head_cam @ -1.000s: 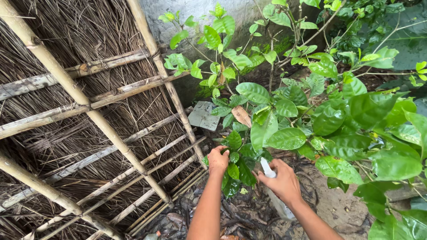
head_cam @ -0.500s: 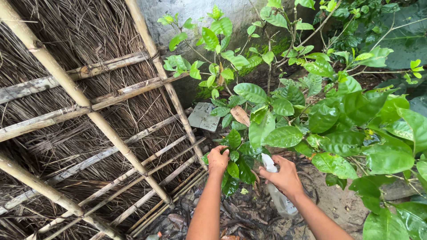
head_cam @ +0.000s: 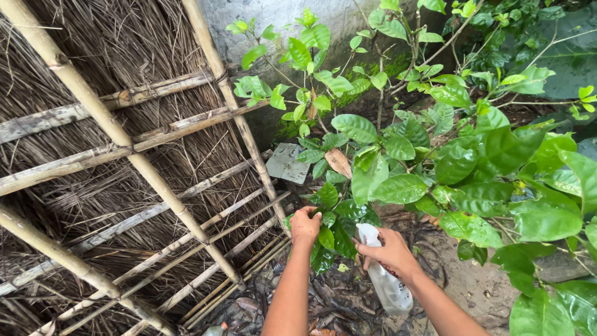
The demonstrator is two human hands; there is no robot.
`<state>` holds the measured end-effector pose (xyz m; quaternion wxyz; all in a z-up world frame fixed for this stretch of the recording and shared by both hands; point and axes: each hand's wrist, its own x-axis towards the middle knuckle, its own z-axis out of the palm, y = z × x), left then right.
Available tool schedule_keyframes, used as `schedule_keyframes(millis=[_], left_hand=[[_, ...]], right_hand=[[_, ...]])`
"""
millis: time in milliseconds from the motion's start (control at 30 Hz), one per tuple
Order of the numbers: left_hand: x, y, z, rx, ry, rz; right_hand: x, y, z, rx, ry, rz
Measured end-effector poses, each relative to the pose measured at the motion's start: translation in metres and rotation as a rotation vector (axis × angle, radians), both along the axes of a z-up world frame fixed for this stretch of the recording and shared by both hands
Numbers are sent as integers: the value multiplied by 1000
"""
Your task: The person uses a spray bottle to spray liquid onto the leaves of a plant by hand, moving the bottle and their hands to cover different sections of the bush.
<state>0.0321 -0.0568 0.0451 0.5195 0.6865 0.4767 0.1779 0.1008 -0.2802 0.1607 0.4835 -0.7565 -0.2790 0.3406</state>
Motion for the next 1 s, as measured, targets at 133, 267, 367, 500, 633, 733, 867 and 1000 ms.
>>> schedule_keyframes(millis=[133, 267, 367, 500, 633, 733, 867, 1000], left_hand=[[-8, 4, -13, 66, 46, 52], [-16, 16, -30, 28, -64, 64], [-24, 20, -26, -34, -41, 69], [-37, 24, -9, 6, -32, 69], [-45, 29, 18, 106, -79, 68], [-52, 22, 43, 146, -79, 92], [-60, 8, 89, 207, -99, 86], [-71, -15, 139, 333, -111, 58]], right_hand=[[-14, 10, 10, -108, -33, 6], [-17, 14, 13, -71, -85, 43], [-24, 22, 14, 62, 0, -26], [-33, 25, 26, 119, -21, -71], [-47, 19, 51, 241, -53, -9], [-59, 12, 76, 291, -113, 17], [-83, -3, 117, 393, -157, 9], [-107, -32, 169, 335, -246, -101]])
